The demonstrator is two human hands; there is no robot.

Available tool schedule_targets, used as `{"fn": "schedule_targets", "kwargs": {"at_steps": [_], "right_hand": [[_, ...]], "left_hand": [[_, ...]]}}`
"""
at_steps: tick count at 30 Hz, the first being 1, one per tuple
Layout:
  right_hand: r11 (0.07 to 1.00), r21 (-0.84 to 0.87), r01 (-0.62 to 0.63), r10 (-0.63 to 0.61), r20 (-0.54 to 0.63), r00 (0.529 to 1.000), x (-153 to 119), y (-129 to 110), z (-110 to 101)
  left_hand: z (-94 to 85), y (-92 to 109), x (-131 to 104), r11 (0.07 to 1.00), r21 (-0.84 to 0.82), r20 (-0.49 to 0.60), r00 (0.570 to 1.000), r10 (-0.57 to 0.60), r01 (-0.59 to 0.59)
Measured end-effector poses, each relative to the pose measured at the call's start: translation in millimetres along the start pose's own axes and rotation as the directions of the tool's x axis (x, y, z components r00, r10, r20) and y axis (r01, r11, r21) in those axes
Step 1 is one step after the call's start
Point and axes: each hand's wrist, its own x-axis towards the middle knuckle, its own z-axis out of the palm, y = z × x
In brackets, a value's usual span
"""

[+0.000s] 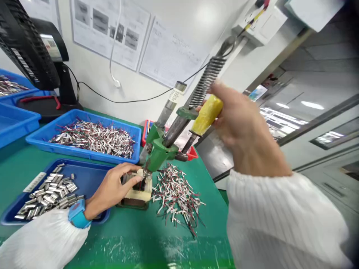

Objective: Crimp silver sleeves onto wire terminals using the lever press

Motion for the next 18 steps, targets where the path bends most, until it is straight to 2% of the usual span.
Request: {"fn": "schedule_targets", "kwargs": {"at_steps": [3,7,10,12,13,14,16,18], "right_hand": [[0.999,-0.035,-0.005,0.002,-0.074,0.997,-21.9,5.7,4.7],[0.998,-0.054,-0.045,0.037,-0.146,0.989,-72.4,22.5,-15.4],[0.994,-0.078,-0.071,0.052,-0.217,0.975,-98.1,34.2,-32.6],[0.991,-0.09,-0.102,0.072,-0.285,0.956,-114.5,45.4,-33.2],[0.986,-0.105,-0.13,0.095,-0.284,0.954,-124.3,53.8,-29.4],[0.977,-0.15,-0.154,0.119,-0.221,0.968,-135.4,64.1,-23.3],[0.941,-0.301,-0.155,0.174,0.037,0.984,-160.7,88.5,-6.6],[0.896,-0.433,-0.097,0.229,0.265,0.937,-185.2,111.4,11.5]], "left_hand": [[-0.4,-1.7,-1.2,0.999,-0.034,0.006,1.0,0.019,-0.019],[-0.3,-3.6,-3.4,0.997,-0.066,0.023,0.999,0.031,-0.029],[0.4,-3.5,-4.3,0.998,-0.063,-0.005,1.0,-0.004,0.004],[0.6,-2.7,-4.6,0.998,-0.063,0.004,1.0,-0.019,0.02],[0.7,-2.1,-4.6,0.998,-0.067,0.02,1.0,-0.02,0.022],[0.7,-1.6,-4.5,0.997,-0.069,0.034,0.999,-0.021,0.024],[1.1,-0.6,-4.1,0.997,-0.07,0.041,0.999,-0.03,0.033],[1.9,0.0,-3.6,0.997,-0.059,0.027,0.999,-0.044,0.046]]}}
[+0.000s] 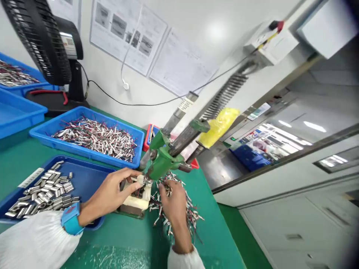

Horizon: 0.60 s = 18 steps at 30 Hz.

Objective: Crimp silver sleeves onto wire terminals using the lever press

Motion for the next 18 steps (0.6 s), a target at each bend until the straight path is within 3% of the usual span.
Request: {"fn": "schedule_targets", "kwargs": {"at_steps": [2,5,11,15,18], "right_hand": [[0.998,-0.059,-0.021,0.023,0.04,0.999,-8.5,9.1,24.4],[0.997,-0.04,-0.073,0.073,-0.006,0.997,-10.5,12.1,39.9],[0.965,0.256,-0.049,0.079,-0.106,0.991,-7.7,10.3,31.3],[0.875,0.473,-0.104,0.221,-0.199,0.955,-8.2,14.7,27.0],[0.796,0.59,-0.134,0.309,-0.206,0.928,-8.3,16.3,26.5]], "left_hand": [[0.9,0.0,0.6,1.0,0.023,-0.017,1.0,-0.014,0.014],[0.9,-0.8,1.1,0.998,0.066,-0.013,1.0,-0.017,0.018],[1.8,4.1,-0.3,0.996,0.093,-0.043,0.999,0.018,-0.014],[10.7,14.0,9.1,1.0,0.02,-0.033,0.999,-0.018,0.019],[13.3,21.2,16.9,0.987,-0.126,0.067,0.994,-0.089,0.097]]}}
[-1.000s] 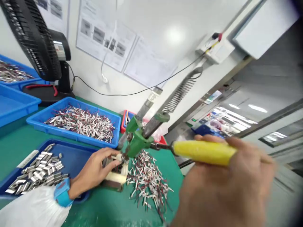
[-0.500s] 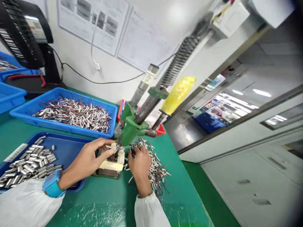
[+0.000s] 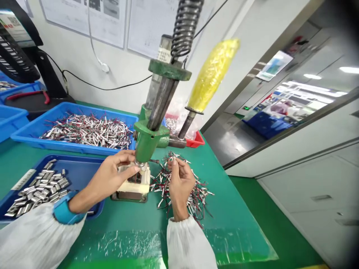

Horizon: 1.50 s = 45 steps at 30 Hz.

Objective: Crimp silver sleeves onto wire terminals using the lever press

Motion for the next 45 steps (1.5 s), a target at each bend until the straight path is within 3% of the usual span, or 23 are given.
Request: {"fn": "schedule_targets", "kwargs": {"at_steps": [3,5,7,9,10,13,15,17,20,26,29,32,37,41,45], "right_hand": [[0.993,0.102,-0.059,0.062,-0.031,0.998,-0.9,-0.6,0.1],[0.986,0.14,-0.091,0.098,-0.041,0.994,-1.5,-0.9,0.3],[0.981,0.154,-0.116,0.124,-0.042,0.991,-1.4,-0.8,0.3],[0.977,0.162,-0.141,0.149,-0.039,0.988,-0.8,-1.4,0.3],[0.974,0.165,-0.153,0.161,-0.036,0.986,-0.7,-2.3,0.2],[0.971,0.15,-0.184,0.188,-0.013,0.982,-3.8,-9.2,-0.2],[0.971,0.128,-0.2,0.201,0.005,0.98,-11.4,-16.9,-0.5],[0.974,0.106,-0.199,0.198,0.019,0.98,-24.1,-25.8,-0.3],[0.982,0.083,-0.169,0.165,0.049,0.985,-49.2,-38.9,2.6],[0.996,0.027,-0.085,0.083,0.082,0.993,-84.0,-59.0,24.8],[0.99,0.053,-0.129,0.122,0.124,0.985,-85.8,-65.0,38.7],[0.967,0.09,-0.237,0.219,0.172,0.96,-84.7,-67.0,45.7],[0.912,0.064,-0.406,0.369,0.312,0.876,-82.1,-62.2,41.3],[0.893,-0.044,-0.448,0.432,0.362,0.826,-77.6,-58.0,38.3],[0.909,-0.074,-0.409,0.408,0.348,0.844,-75.8,-56.0,40.9]], "left_hand": [[-11.8,6.1,3.3,0.998,-0.029,0.21,0.976,-0.054,0.062],[-31.3,8.4,4.8,0.998,0.046,0.217,0.975,-0.04,0.031],[-59.3,9.2,5.4,0.983,0.182,0.005,1.0,0.03,-0.03],[-91.4,8.8,2.5,0.937,0.348,-0.225,0.968,0.112,-0.027],[-106.8,8.1,-1.4,0.907,0.422,-0.257,0.958,0.126,-0.006],[-139.5,1.8,-23.7,0.814,0.581,-0.067,0.998,0.022,0.021],[-146.7,-6.0,-43.6,0.756,0.654,0.09,0.994,-0.064,-0.01],[-144.4,-15.1,-60.7,0.723,0.689,0.176,0.978,-0.108,-0.044],[-135.0,-27.3,-72.5,0.695,0.713,0.214,0.973,-0.092,-0.091],[-127.2,-48.0,-62.0,0.577,0.792,0.224,0.974,0.026,-0.197],[-122.6,-50.7,-57.7,0.657,0.73,0.153,0.982,0.11,-0.188],[-111.2,-42.1,-56.3,0.793,0.603,-0.018,0.992,0.126,-0.09],[-78.4,-17.7,-46.5,0.94,0.34,-0.225,0.97,0.091,-0.009],[-51.4,-4.9,-32.1,0.988,0.153,-0.26,0.964,0.052,-0.012],[-30.6,-4.1,-19.6,0.996,0.072,-0.218,0.973,0.073,-0.059]]}}
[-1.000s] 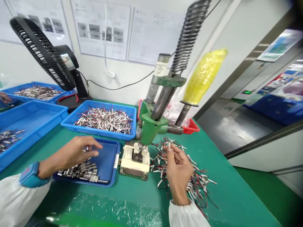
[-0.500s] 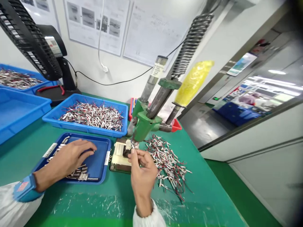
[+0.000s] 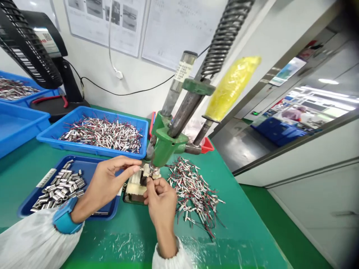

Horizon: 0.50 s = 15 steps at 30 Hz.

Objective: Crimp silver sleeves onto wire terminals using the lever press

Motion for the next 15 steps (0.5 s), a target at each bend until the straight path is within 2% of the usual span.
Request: {"fn": "schedule_targets", "kwargs": {"at_steps": [6,12,15], "right_hand": [[0.998,-0.033,0.051,-0.051,-0.004,0.999,0.1,5.5,-0.9],[0.998,-0.033,0.055,-0.055,0.011,0.998,-0.4,9.3,-3.1],[0.997,-0.025,0.067,-0.067,0.01,0.998,0.8,7.5,-2.8]], "left_hand": [[24.0,-1.5,11.1,0.999,-0.04,0.139,0.99,-0.018,0.024],[26.9,18.0,21.0,0.957,0.238,0.217,0.97,0.112,-0.164],[25.5,18.5,18.7,0.932,0.294,0.218,0.964,0.149,-0.211]]}}
